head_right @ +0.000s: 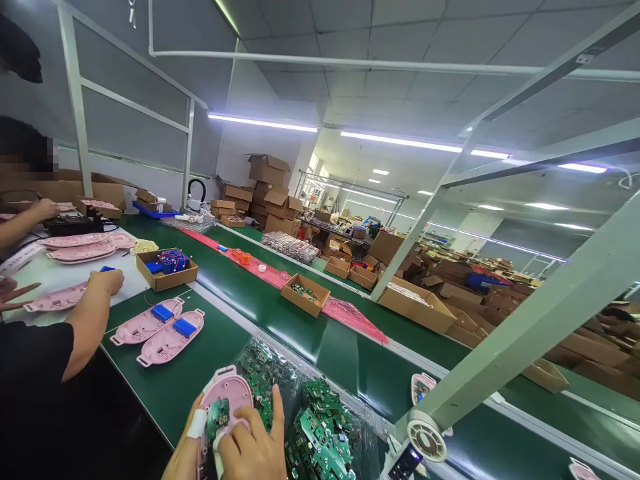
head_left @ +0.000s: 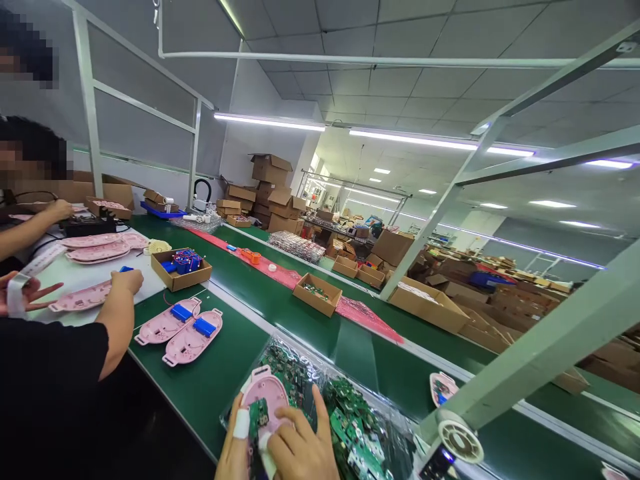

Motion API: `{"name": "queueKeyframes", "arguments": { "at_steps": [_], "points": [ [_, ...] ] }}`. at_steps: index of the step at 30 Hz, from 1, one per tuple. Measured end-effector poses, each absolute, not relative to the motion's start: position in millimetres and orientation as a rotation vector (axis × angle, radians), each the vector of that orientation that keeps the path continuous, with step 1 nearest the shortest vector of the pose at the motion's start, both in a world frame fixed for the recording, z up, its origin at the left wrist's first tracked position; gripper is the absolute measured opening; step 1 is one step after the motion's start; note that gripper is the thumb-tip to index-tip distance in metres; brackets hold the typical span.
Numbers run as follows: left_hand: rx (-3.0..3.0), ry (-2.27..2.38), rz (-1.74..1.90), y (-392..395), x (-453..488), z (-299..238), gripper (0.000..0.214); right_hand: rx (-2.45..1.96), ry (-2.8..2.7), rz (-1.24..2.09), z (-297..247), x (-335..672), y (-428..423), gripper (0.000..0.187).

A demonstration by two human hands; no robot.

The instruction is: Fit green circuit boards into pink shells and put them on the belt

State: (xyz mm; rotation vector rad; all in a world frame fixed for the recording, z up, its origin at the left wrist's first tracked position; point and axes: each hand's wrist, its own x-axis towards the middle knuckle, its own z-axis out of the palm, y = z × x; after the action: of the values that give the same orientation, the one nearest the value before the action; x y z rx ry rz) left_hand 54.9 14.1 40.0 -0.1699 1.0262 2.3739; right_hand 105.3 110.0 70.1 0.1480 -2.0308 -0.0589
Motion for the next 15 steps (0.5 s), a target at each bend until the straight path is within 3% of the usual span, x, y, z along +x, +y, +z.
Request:
{"name": "queueKeyframes", "arguments": {
  "at_steps": [3, 6, 8, 10, 12, 15],
  "points": [
    [-0.241, 0.904, 2.392, 16.4, 34.4, 55.9, 0.045, -0.036, -2.109, 0.367, 61.0, 105.2, 125.3, 0.023],
    [-0.387, 0.884, 2.417, 21.0, 13.7, 68.9, 0.051, -0.258, -2.215, 1.287, 45.5, 106.8, 144.3, 0.06],
    [-0.462, 0.912, 2.384, 26.7, 1.2, 72.6, 0.052, -0.228, -2.04, 1.972, 35.7, 100.8, 153.7, 0.068],
    [-0.452, 0.881, 2.375, 32.3, -11.8, 69.6, 0.046, -0.28, -1.763, 2.393, 31.8, 90.2, 163.8, 0.067],
    [-0.461, 0.815, 2.425, 33.6, -26.4, 59.1, 0.044, -0.526, -1.534, 2.48, 36.7, 78.9, 182.2, 0.049],
    [-0.581, 0.822, 2.474, 24.4, -49.6, 34.9, 0.051, -0.825, -1.319, 2.279, 55.2, 66.3, 234.5, 0.018]
  ]
}}
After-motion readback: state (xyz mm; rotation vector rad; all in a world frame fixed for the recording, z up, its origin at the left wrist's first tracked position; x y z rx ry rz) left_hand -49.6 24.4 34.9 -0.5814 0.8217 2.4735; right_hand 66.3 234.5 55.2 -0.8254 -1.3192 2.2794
